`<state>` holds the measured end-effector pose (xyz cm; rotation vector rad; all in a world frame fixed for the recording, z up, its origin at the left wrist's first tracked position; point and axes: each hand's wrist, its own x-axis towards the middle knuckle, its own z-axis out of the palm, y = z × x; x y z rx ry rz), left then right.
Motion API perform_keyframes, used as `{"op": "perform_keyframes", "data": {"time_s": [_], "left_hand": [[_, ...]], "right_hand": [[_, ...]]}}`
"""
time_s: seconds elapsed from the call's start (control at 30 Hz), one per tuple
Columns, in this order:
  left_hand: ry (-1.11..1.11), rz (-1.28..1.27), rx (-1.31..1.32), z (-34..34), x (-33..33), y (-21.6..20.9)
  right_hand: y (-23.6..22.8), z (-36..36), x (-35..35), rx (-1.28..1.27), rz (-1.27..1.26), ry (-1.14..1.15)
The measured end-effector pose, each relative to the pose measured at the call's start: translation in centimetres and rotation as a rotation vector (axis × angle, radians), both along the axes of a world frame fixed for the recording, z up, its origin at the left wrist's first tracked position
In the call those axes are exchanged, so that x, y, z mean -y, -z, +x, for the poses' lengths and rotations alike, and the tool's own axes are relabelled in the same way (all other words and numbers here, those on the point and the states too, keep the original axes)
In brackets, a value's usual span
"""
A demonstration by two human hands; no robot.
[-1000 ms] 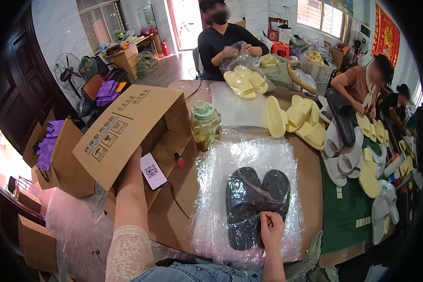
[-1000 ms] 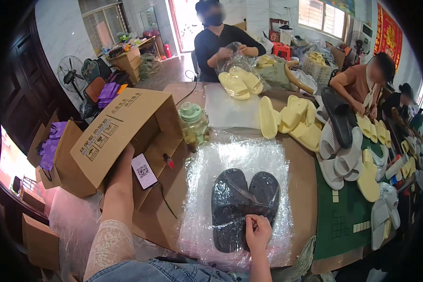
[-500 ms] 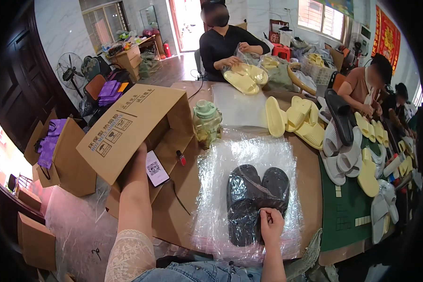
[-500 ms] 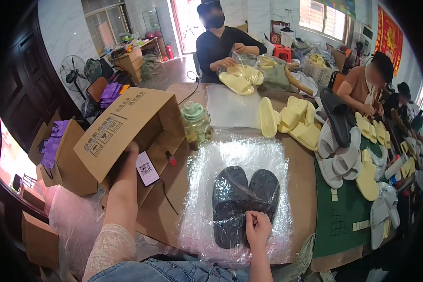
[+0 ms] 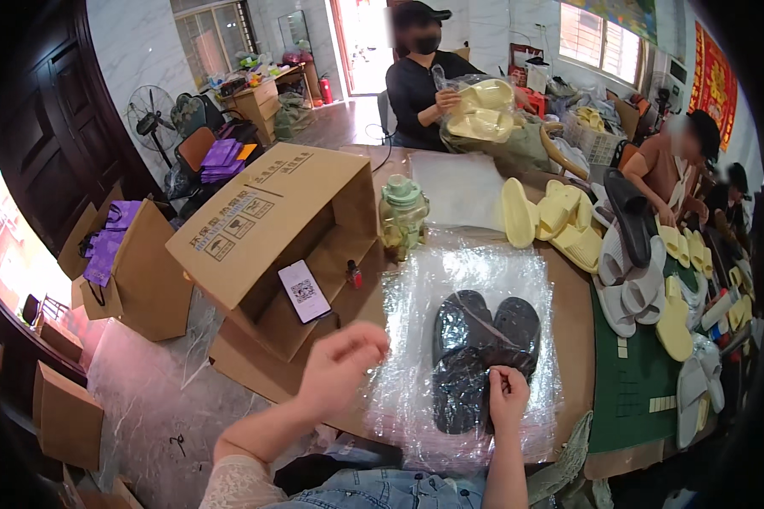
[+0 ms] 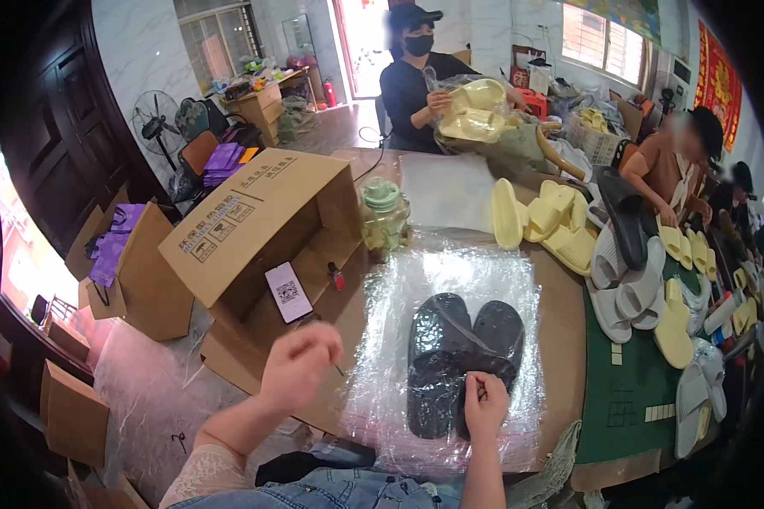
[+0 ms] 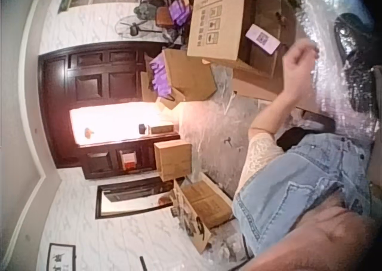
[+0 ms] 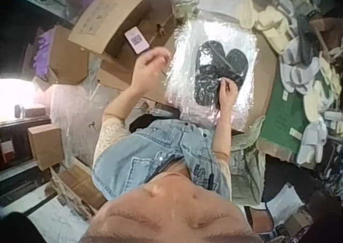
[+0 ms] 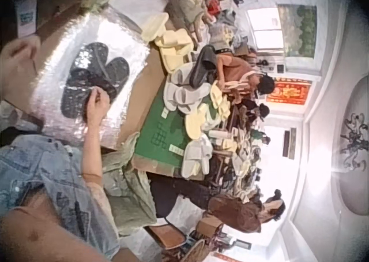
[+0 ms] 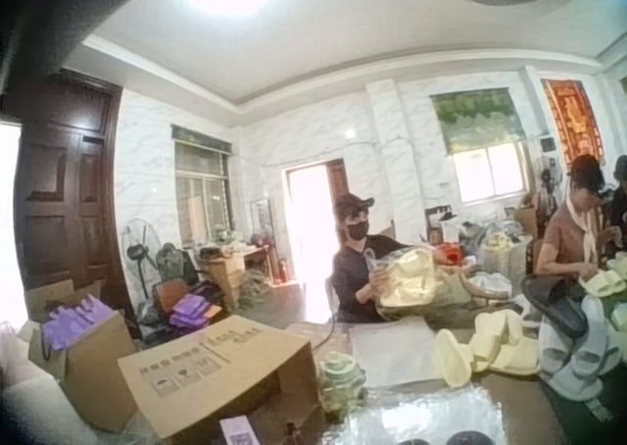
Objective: The person wraps pairs of slippers in bubble wrap and places them into a cardboard box. The person handles slippers of various colors, including white, black, and yellow, picking them up from a pile on the table and wrapping them individually.
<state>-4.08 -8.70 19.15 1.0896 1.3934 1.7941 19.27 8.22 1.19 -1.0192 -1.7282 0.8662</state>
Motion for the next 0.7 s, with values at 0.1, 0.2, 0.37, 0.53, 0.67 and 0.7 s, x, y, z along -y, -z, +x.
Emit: {"op": "perform_keyframes", "data": {"time_s": [0.1, 0.2, 0.37, 0.53, 0.67, 0.7], "left_hand": [[0.588, 0.239, 0.207, 2.6, 2.5, -4.1], [1.050, 0.503, 0.311, 4.4, 1.8, -6.4], [1.249, 0.794, 0.508, 8.4, 2.1, -5.3], [1.166, 0.848, 0.586, 9.2, 2.7, -5.2], [1.186, 0.822, 0.629, 9.0, 3.6, -4.7], [1.182, 0.825, 0.638, 9.2, 3.9, -4.2]], "right_hand": [[0.6, 0.2, -0.2, -0.016, -0.020, 0.008], [0.5, 0.0, -0.2, 0.023, -0.003, -0.005], [1.4, 0.1, -0.3, 0.004, 0.001, 0.018], [1.4, -0.1, -0.3, -0.005, -0.051, 0.023], [1.2, 0.0, -0.3, -0.022, -0.053, 0.008], [1.0, -0.2, -0.2, -0.017, -0.062, 0.011]]}}
